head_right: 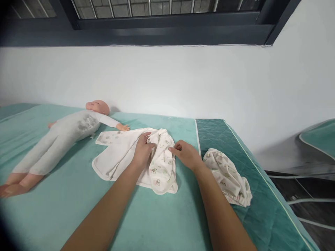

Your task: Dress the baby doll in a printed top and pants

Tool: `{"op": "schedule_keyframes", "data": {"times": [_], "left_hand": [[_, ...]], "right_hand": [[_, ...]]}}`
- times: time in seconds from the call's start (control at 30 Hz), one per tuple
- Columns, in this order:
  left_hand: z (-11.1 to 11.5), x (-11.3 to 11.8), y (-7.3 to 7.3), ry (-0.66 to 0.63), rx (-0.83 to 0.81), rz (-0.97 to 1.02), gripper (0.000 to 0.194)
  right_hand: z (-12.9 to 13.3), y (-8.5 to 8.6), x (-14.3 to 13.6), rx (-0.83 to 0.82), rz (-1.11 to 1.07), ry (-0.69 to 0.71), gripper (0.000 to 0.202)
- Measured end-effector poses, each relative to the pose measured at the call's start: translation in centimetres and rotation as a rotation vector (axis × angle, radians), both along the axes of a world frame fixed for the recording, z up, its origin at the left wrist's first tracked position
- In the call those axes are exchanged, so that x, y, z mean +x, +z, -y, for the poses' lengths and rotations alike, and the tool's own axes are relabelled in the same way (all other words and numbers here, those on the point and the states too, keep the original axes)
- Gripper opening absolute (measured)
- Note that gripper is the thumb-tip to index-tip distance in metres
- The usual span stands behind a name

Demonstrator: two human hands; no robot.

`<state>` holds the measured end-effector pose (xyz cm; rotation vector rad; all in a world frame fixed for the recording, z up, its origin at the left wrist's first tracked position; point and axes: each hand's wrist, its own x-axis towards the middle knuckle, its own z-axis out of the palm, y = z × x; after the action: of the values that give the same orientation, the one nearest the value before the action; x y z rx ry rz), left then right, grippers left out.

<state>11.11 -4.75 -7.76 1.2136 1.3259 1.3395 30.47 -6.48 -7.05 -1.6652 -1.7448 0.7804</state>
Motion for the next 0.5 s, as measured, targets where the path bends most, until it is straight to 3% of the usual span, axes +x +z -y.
{"op": "schedule_keyframes", "data": {"times": [0.1, 0.2, 0.3, 0.37, 0.5], "left_hand": [[0.0, -0.2, 0.0, 0.003, 0.103, -0.260, 0.049], [-0.1, -0.5, 0.1, 0.068, 0.230, -0.567, 0.035], [-0.4, -0.7, 0.0, 0.081, 0.203, -0.756, 0.032], [-0.6, -0.8, -0.2, 0.060, 0.159, -0.829, 0.029], [-0.6, -1.0, -0.3, 0.019, 0.101, -0.904, 0.026]], "right_hand": [[1.0, 1.2, -0.4, 0.012, -0.001, 0.086, 0.032], [2.7, 2.8, -1.3, 0.002, 0.001, 0.364, 0.032], [4.3, 3.3, -2.6, 0.023, 0.101, 0.628, 0.046], [4.8, 3.0, -3.5, 0.078, 0.192, 0.661, 0.048], [5.0, 2.7, -3.9, 0.039, 0.134, 0.622, 0.012]]}}
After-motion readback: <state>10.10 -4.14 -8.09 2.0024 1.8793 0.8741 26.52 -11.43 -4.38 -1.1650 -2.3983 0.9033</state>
